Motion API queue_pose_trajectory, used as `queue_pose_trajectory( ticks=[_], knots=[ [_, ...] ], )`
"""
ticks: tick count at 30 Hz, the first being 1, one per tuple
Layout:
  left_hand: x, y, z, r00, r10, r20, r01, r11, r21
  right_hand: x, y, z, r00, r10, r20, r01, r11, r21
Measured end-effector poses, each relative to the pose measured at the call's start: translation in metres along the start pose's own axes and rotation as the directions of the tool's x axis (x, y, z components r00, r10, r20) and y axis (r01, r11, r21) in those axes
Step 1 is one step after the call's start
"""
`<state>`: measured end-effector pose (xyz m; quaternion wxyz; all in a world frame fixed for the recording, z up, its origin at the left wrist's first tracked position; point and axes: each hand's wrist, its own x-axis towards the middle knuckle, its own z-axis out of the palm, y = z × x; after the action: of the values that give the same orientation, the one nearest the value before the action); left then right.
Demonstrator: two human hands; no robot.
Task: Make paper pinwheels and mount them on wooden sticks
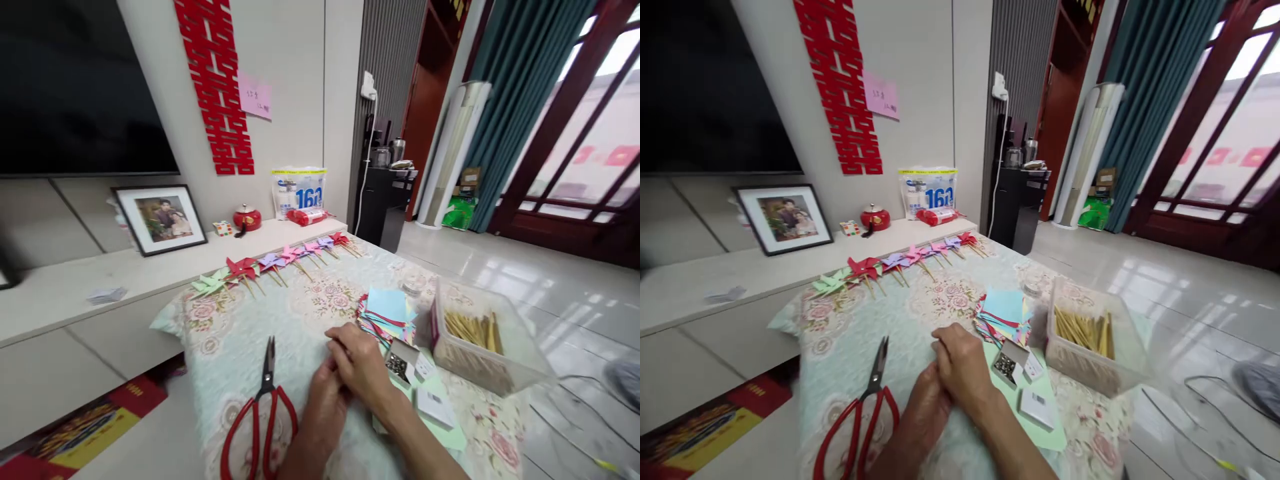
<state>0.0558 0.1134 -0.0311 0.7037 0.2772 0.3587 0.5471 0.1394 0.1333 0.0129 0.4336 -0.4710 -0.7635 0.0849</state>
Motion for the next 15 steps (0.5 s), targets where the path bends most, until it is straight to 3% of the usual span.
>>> queue_pose_trajectory(
  ticks=[2,6,11,15],
  knots=[
    [-0.005,0.001,0.003,0.996,-0.027,0.091,0.035,0.995,-0.091,-0.005,0.010,0.000,1.000,0.011,-0.016,-0.011,1.000,-0.001],
    [-0.006,-0.002,0.011,0.995,-0.050,0.083,0.060,0.991,-0.122,-0.008,0.025,0.002,0.999,0.024,-0.023,-0.025,0.998,-0.053],
    [-0.005,-0.007,0.022,0.994,-0.081,-0.077,0.081,0.997,0.003,-0.009,0.031,0.002,0.998,0.007,-0.063,-0.012,0.997,-0.070],
    [-0.006,0.004,0.013,0.989,-0.110,-0.103,0.130,0.966,0.223,-0.011,0.034,0.002,0.991,-0.012,-0.130,0.003,0.997,-0.074]
  ],
)
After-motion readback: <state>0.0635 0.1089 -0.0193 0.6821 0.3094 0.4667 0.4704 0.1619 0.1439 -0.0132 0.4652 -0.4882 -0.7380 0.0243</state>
